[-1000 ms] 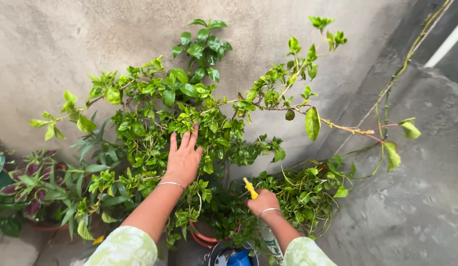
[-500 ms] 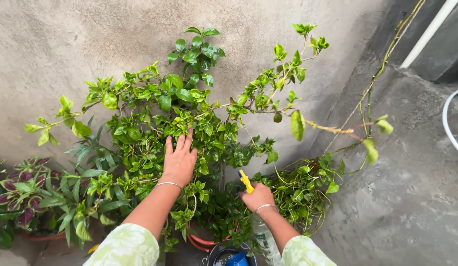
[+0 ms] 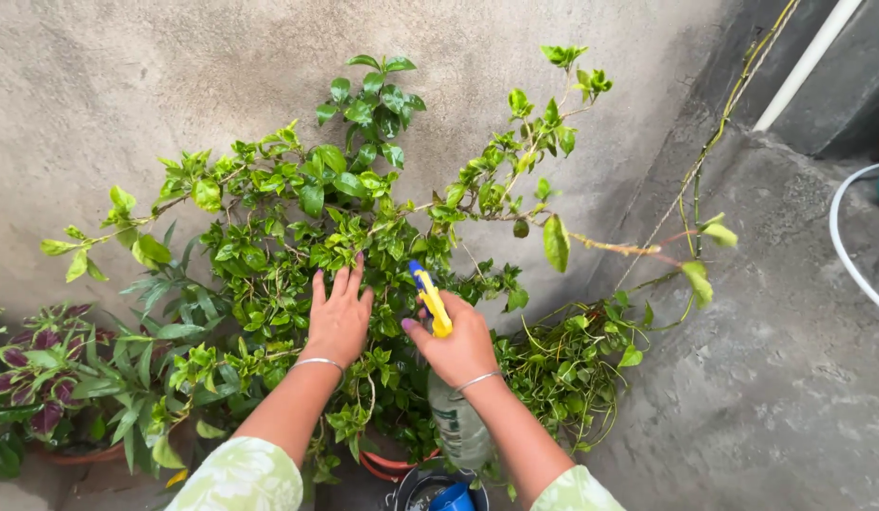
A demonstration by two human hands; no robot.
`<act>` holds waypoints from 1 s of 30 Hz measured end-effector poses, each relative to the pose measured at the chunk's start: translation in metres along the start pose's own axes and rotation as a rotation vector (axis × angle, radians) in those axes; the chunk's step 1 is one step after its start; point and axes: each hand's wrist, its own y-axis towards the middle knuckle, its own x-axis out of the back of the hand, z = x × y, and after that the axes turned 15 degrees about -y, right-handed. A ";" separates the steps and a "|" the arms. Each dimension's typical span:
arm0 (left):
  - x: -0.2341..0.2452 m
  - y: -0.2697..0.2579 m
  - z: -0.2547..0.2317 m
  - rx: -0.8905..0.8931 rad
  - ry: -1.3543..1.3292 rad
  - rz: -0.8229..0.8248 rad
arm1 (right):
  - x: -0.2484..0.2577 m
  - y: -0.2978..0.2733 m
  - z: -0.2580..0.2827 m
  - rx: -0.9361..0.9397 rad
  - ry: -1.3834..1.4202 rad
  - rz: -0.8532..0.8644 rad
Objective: Watering and tending to various potted plants using a spray bottle.
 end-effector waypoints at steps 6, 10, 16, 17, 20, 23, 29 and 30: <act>-0.002 -0.007 0.005 0.008 -0.002 0.005 | 0.021 0.000 0.034 -0.022 0.153 -0.056; -0.001 -0.007 0.008 0.013 -0.004 0.014 | 0.030 -0.001 0.045 -0.066 0.026 -0.056; 0.005 -0.003 0.007 0.004 -0.018 0.017 | 0.027 -0.002 0.030 0.170 0.095 -0.109; 0.005 -0.002 0.008 0.004 -0.019 0.020 | 0.022 -0.004 0.026 0.168 0.094 -0.107; 0.004 -0.001 0.008 -0.004 -0.022 0.014 | 0.012 -0.011 0.015 0.076 -0.047 -0.055; 0.004 -0.002 0.011 -0.001 -0.022 0.010 | 0.011 -0.017 0.018 -0.049 -0.095 -0.002; 0.019 -0.010 0.013 0.046 -0.083 0.041 | 0.013 -0.020 0.021 -0.013 0.084 0.041; 0.022 -0.012 0.014 0.065 -0.128 0.041 | 0.010 -0.021 0.019 -0.025 0.052 0.038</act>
